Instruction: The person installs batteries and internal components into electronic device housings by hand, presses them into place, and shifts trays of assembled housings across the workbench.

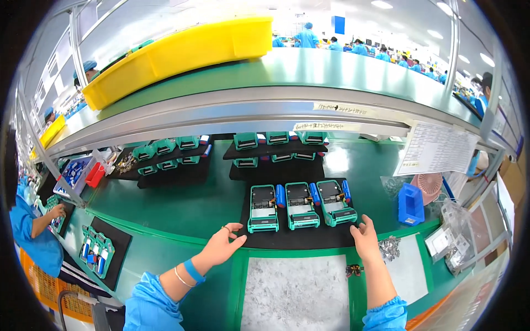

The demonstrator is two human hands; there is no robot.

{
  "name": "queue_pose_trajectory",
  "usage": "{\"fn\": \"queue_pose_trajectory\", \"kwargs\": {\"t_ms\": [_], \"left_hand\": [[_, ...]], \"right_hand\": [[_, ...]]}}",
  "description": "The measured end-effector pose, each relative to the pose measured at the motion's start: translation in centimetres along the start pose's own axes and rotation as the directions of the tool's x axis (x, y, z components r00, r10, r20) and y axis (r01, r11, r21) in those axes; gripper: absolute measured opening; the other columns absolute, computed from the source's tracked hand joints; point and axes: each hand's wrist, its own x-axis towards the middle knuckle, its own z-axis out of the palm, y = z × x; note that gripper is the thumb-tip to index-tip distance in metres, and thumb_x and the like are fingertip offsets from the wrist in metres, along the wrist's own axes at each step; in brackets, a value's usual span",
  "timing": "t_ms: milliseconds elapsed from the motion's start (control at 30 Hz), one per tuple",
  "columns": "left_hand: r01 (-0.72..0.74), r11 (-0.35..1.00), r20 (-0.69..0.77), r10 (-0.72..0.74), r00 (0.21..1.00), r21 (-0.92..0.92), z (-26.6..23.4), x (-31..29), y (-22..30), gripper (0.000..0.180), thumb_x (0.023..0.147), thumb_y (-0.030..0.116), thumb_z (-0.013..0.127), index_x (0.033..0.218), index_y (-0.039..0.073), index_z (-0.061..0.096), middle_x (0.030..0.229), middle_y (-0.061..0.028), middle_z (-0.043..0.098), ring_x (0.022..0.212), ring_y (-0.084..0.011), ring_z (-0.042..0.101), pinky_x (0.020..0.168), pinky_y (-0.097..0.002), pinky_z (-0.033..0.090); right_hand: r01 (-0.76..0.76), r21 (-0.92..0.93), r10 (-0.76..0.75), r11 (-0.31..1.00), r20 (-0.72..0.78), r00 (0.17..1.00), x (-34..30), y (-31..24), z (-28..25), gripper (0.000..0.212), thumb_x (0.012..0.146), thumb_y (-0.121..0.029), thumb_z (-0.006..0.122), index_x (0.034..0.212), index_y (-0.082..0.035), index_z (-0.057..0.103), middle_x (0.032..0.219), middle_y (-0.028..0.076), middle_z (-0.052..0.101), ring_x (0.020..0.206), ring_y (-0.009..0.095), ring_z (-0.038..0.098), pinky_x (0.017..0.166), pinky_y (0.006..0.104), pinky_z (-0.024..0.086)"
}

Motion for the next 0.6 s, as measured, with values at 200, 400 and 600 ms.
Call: {"fn": "queue_pose_trajectory", "kwargs": {"t_ms": [200, 400, 600], "left_hand": [[0.154, 0.980, 0.046, -0.149, 0.988, -0.127, 0.1, 0.7, 0.1, 0.038, 0.092, 0.024, 0.065, 0.116, -0.004, 0.058, 0.104, -0.0108, 0.065, 0.092, -0.0139, 0.061, 0.083, -0.0298, 0.050], [0.197, 0.934, -0.082, -0.230, 0.970, -0.298, 0.7, 0.0, 0.8, 0.033, 0.093, 0.022, 0.064, 0.112, -0.005, 0.059, 0.107, -0.0130, 0.066, 0.097, -0.0180, 0.063, 0.085, -0.0321, 0.051], [0.141, 0.917, -0.241, -0.243, 0.940, -0.374, 1.0, -1.1, 1.1, 0.035, 0.094, 0.022, 0.061, 0.117, -0.005, 0.060, 0.109, -0.0153, 0.067, 0.103, -0.0212, 0.063, 0.091, -0.0332, 0.049]], "right_hand": [[-0.017, 0.027, 0.016, 0.999, 0.011, 1.000, 0.0, -0.2, 0.2, 0.067, 0.090, -0.024, 0.065, 0.146, -0.001, 0.036, 0.138, 0.032, 0.047, 0.128, 0.034, 0.050, 0.105, 0.0398, 0.040], [-0.003, 0.156, -0.012, 0.988, 0.098, 0.995, -0.1, -0.1, 0.0, 0.065, 0.089, -0.024, 0.066, 0.143, 0.001, 0.040, 0.140, 0.032, 0.045, 0.130, 0.034, 0.049, 0.107, 0.0395, 0.039], [0.029, 0.095, -0.047, 0.995, 0.191, 0.980, -0.8, -0.9, 0.4, 0.065, 0.090, -0.027, 0.066, 0.144, -0.002, 0.040, 0.141, 0.026, 0.047, 0.126, 0.032, 0.051, 0.100, 0.0409, 0.043]]}}
